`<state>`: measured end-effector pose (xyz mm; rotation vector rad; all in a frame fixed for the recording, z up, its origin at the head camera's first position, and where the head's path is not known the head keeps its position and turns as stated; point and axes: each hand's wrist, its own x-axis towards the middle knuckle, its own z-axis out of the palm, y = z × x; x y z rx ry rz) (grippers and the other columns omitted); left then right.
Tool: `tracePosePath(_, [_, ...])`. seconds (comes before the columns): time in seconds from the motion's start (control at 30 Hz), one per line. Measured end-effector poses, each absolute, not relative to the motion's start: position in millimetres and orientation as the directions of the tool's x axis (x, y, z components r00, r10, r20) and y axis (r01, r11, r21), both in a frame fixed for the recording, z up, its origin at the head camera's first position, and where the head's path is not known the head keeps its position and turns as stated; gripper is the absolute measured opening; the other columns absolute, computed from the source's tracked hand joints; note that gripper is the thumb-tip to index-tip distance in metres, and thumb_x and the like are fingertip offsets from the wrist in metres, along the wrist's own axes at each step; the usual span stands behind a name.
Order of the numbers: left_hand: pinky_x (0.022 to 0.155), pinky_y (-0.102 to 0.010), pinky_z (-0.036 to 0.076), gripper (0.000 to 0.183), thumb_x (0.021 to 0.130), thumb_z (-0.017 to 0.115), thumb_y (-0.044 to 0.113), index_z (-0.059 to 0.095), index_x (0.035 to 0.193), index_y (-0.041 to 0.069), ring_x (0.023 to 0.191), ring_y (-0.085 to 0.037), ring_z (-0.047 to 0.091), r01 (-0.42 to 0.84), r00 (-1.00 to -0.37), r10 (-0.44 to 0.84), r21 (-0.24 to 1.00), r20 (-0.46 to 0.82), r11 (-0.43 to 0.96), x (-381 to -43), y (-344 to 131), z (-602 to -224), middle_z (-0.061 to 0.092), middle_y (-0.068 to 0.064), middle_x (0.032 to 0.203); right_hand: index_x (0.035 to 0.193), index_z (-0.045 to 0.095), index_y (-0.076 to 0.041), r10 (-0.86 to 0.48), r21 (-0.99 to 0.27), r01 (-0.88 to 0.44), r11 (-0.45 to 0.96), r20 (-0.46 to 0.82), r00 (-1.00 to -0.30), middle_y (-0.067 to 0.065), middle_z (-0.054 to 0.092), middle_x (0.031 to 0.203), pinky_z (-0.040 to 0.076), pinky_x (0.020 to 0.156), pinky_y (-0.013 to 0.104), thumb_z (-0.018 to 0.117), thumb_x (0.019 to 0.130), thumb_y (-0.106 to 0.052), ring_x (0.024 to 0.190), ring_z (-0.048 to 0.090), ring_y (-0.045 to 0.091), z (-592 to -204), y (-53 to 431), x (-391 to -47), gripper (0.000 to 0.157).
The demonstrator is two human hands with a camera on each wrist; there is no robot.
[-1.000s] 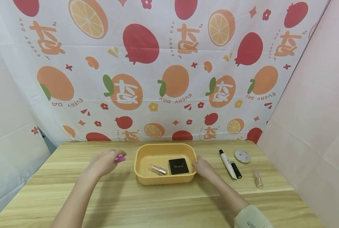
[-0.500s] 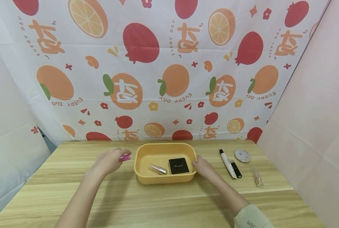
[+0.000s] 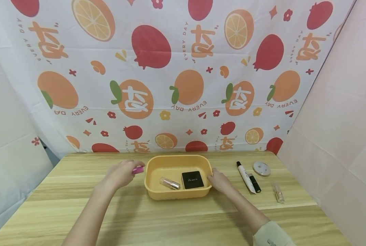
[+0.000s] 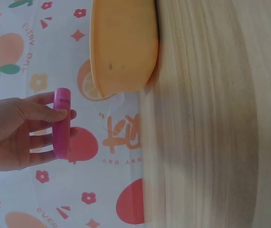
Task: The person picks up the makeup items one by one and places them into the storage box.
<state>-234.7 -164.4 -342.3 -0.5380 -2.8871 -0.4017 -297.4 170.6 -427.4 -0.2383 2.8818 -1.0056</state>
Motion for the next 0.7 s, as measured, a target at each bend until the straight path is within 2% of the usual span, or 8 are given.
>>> tracePosePath(0.2, [0.068, -0.045, 0.049, 0.029, 0.079, 0.061, -0.006, 0.068, 0.102, 0.011, 0.087, -0.031, 0.061, 0.379, -0.917, 0.330, 0.235, 0.225, 0.895, -236, -161, -342, 0.067, -0.008, 0.094, 0.119, 0.046, 0.010, -0.170, -0.622, -0.117, 0.775, -0.027, -0.985, 0.007, 0.054, 0.072, 0.042, 0.050, 0.029, 0.044, 0.091, -0.014, 0.058, 0.050, 0.018, -427, 170, -297, 0.037])
tracePosePath(0.4, [0.059, -0.039, 0.048, 0.032, 0.076, 0.060, -0.009, 0.069, 0.100, 0.011, 0.081, -0.028, 0.062, 0.401, -0.903, 0.342, 0.228, 0.260, 0.887, -238, -158, -344, 0.067, -0.007, 0.092, 0.120, 0.046, 0.010, -0.172, -0.617, -0.124, 0.777, -0.018, -0.985, 0.007, 0.055, 0.073, 0.042, 0.050, 0.029, 0.045, 0.090, -0.014, 0.058, 0.050, 0.018, -428, 169, -296, 0.038])
tracePosePath(0.7, [0.065, -0.043, 0.050, 0.027, 0.081, 0.060, -0.006, 0.068, 0.104, 0.008, 0.091, -0.034, 0.061, 0.413, -0.900, 0.354, 0.239, 0.253, 0.879, -241, -151, -345, 0.065, -0.011, 0.102, 0.120, 0.046, 0.010, -0.167, -0.614, -0.128, 0.779, -0.006, -0.986, 0.007, 0.054, 0.071, 0.041, 0.050, 0.028, 0.044, 0.091, -0.014, 0.056, 0.048, 0.018, -427, 170, -297, 0.038])
